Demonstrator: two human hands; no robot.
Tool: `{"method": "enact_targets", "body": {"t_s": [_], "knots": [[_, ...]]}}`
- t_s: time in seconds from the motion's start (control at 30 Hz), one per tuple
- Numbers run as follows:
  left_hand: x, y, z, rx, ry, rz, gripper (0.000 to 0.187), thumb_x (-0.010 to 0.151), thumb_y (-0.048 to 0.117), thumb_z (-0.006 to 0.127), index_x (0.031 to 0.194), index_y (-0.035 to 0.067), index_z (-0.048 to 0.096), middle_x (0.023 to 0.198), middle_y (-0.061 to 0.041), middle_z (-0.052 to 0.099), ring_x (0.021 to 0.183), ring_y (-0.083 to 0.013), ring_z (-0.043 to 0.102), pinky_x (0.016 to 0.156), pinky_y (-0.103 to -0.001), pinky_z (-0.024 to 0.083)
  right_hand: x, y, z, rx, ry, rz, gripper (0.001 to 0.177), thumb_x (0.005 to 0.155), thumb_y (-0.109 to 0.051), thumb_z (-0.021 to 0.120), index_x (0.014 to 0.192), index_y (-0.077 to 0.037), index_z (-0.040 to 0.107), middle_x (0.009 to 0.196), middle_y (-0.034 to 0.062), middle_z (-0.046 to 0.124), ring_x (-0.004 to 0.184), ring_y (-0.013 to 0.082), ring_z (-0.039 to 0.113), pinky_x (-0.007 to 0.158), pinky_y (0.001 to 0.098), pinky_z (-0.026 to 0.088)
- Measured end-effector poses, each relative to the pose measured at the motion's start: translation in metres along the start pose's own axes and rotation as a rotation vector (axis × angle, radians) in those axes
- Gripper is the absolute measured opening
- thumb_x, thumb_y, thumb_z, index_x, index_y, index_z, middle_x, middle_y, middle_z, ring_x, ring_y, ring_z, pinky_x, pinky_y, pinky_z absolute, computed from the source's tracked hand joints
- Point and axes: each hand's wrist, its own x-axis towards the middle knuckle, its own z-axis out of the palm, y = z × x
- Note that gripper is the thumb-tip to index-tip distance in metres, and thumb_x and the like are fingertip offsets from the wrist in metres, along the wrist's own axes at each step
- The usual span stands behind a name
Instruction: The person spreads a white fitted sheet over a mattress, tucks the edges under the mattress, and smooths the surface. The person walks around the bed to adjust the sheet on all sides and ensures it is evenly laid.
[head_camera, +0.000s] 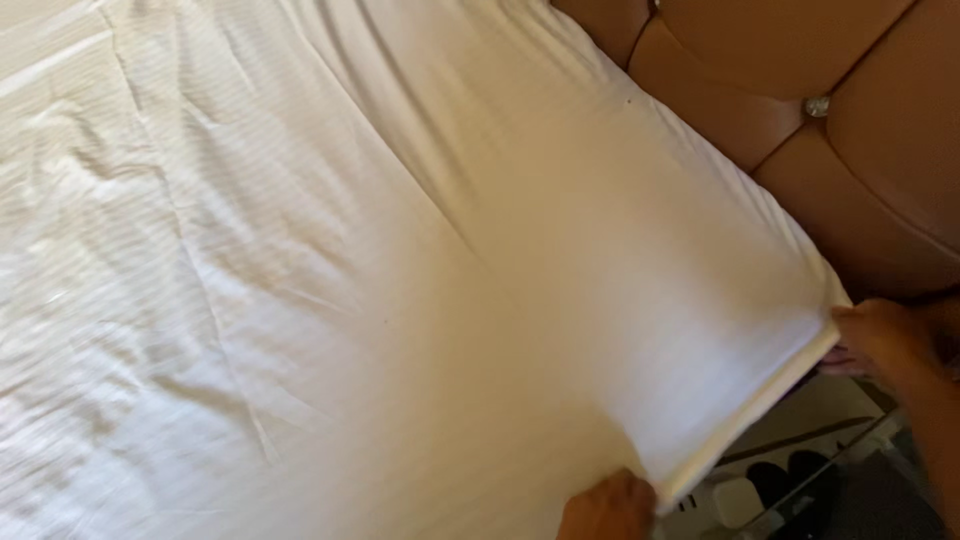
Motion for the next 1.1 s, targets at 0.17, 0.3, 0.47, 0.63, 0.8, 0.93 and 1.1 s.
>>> {"method": "enact_targets", "body": {"t_s": [0.17, 0.3, 0.47, 0.63, 0.8, 0.93, 1.1], "knots": [[0.012, 0.007, 0.013, -0.019, 0.056, 0.002, 0.019, 0.091, 0.017, 0.062, 0.101, 0.002, 0.069, 0.099, -0.017, 0.063, 0.091, -0.0352, 0.070, 0.064, -0.053, 0.059, -0.004, -0.013, 0.000, 0.218, 0.037, 0.023, 0.041, 0.114, -0.034, 0.045, 0.130, 0.002, 0.056, 0.118, 0.0248, 0.065, 0.093, 0.0328, 0.065, 0.084, 0.0493, 0.057], [0.016, 0.013, 0.012, -0.052, -0.017, 0.023, 0.021, 0.096, 0.016, 0.058, 0.105, 0.000, 0.069, 0.103, -0.017, 0.063, 0.092, -0.0348, 0.069, 0.069, -0.052, 0.058, 0.019, -0.001, -0.008, 0.190, 0.060, 0.083, 0.034, 0.108, -0.020, 0.053, 0.129, 0.005, 0.059, 0.119, 0.0263, 0.066, 0.099, 0.0331, 0.068, 0.091, 0.0457, 0.058], [0.028, 0.039, -0.006, 0.111, 0.119, -0.018, 0.025, 0.097, 0.022, 0.058, 0.103, 0.000, 0.070, 0.104, -0.020, 0.063, 0.093, -0.0330, 0.066, 0.065, -0.050, 0.055, 0.045, -0.014, -0.002, 0.320, 0.042, 0.205, 0.033, 0.105, -0.020, 0.054, 0.134, -0.004, 0.055, 0.121, 0.0217, 0.062, 0.108, 0.0362, 0.065, 0.095, 0.0517, 0.058], [0.027, 0.050, -0.076, 0.377, 0.516, 0.252, 0.032, 0.096, 0.023, 0.059, 0.120, 0.004, 0.068, 0.116, -0.012, 0.063, 0.103, -0.0243, 0.063, 0.086, -0.039, 0.051, 0.014, -0.040, -0.005, 0.701, 0.051, 0.256, 0.041, 0.104, -0.037, 0.063, 0.139, -0.016, 0.059, 0.126, 0.0096, 0.065, 0.117, 0.0260, 0.064, 0.101, 0.0490, 0.053], [0.070, 0.068, -0.124, 0.582, 0.393, 0.380, 0.035, 0.087, 0.020, 0.062, 0.119, 0.006, 0.065, 0.110, -0.007, 0.062, 0.099, -0.0223, 0.064, 0.081, -0.036, 0.052, 0.006, -0.052, -0.013, 0.801, 0.030, 0.275, 0.045, 0.102, -0.039, 0.065, 0.140, -0.015, 0.058, 0.130, 0.0101, 0.063, 0.121, 0.0281, 0.061, 0.103, 0.0514, 0.050], [0.096, 0.086, -0.130, 0.385, 0.079, 0.293, 0.025, 0.090, 0.017, 0.064, 0.112, 0.005, 0.061, 0.103, -0.012, 0.062, 0.087, -0.0271, 0.067, 0.063, -0.039, 0.055, 0.011, -0.044, -0.011, 0.821, 0.004, 0.243, 0.047, 0.102, -0.040, 0.065, 0.141, -0.015, 0.056, 0.134, 0.0119, 0.061, 0.124, 0.0307, 0.057, 0.104, 0.0535, 0.047], [0.095, 0.099, -0.111, 0.156, 0.011, 0.404, 0.028, 0.086, 0.015, 0.065, 0.111, 0.003, 0.059, 0.101, -0.013, 0.063, 0.088, -0.0290, 0.072, 0.066, -0.041, 0.059, 0.021, -0.034, -0.019, 0.782, 0.027, 0.192, 0.048, 0.103, -0.041, 0.064, 0.143, -0.015, 0.055, 0.138, 0.0142, 0.058, 0.128, 0.0340, 0.053, 0.105, 0.0561, 0.044]]}}
